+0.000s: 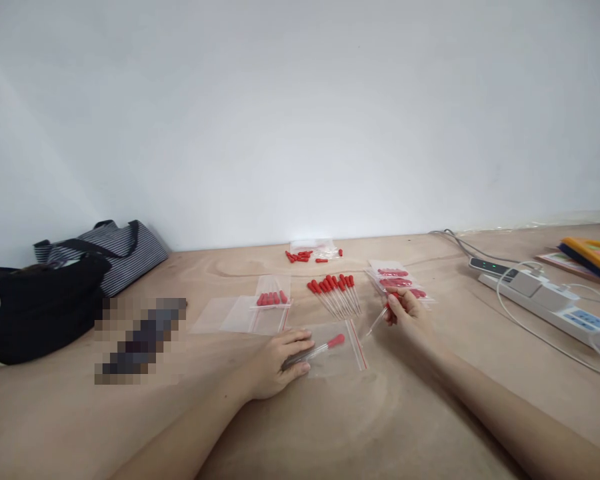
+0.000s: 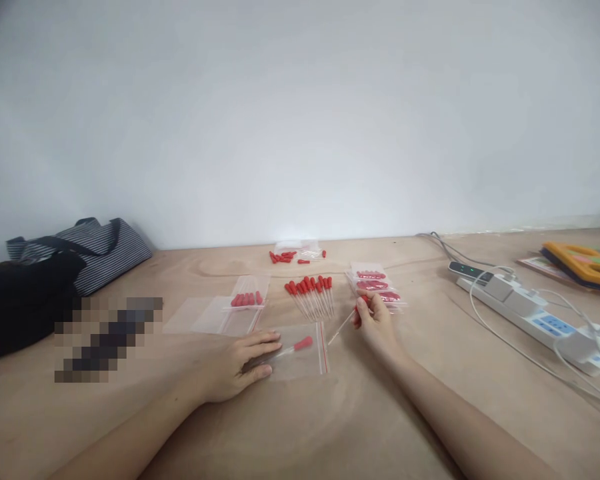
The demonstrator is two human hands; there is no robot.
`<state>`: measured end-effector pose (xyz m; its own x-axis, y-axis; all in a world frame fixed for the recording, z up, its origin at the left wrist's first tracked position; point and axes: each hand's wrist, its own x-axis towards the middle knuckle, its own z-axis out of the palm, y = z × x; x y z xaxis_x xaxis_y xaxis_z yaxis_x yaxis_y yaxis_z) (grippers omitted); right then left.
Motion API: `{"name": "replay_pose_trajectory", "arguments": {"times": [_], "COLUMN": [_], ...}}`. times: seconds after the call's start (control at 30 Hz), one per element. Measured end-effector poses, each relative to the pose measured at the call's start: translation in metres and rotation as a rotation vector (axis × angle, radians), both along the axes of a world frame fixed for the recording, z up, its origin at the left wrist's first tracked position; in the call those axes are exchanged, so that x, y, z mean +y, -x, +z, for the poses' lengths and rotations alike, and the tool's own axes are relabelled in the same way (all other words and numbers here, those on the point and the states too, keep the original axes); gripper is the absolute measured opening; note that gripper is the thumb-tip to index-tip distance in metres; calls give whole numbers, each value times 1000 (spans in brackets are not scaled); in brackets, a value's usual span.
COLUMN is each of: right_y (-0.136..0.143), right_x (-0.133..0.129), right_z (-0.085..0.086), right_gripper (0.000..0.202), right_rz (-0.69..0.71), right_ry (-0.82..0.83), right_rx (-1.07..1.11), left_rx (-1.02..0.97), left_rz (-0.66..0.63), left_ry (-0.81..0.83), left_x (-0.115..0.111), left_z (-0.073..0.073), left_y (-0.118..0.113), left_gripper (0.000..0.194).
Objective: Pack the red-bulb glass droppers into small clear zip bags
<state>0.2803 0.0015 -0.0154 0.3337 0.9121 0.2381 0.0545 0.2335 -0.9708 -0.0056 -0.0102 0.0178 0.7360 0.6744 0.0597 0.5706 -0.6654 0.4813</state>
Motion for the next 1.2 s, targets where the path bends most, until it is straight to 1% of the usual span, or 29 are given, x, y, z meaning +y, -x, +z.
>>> {"name": "replay_pose_trajectory", "arguments": {"times": [0.17,0.27,0.37,0.43,0.6,0.7,0.83,0.97,1.03,1.1,1.2], "right_y": [10,19,23,19,-2,-4,10,30,37,41,42], "right_x": [-2,-6,-9,-9,-2,-2,-6,-16,-21,-26,-30], "right_z": [-3,-3,-2,0,3,2,0,1,3,4,4], "right_gripper": [40,40,40,40,38,37,39,43,43,40,37], "right_rz": [16,56,90,65,-82,-79,-2,118,183,267,409], "right_ry": [37,68,71,40,-46,-38,18,114,157,203,279], "right_rx": [69,114,123,90,4,-8,67,234,269,229,84], "left_rx": [23,19,6,-2,-1,1,9,29,41,51,47], "left_rz": [-2,7,1,-7,2,-4,-4,28,45,51,44], "left_ry": [-16,-21,-19,-12,1,-8,-12,-7,-6,-5,-10], "left_x": [0,0,0,0,1,2,2,0,0,0,0], "left_z": [-1,-2,-2,-3,-4,-3,-1,-1,-2,-3,-3], "left_y": [1,2,2,2,2,1,1,1,1,1,1], "left_gripper": [38,42,42,42,42,41,41,44,46,47,48]}}
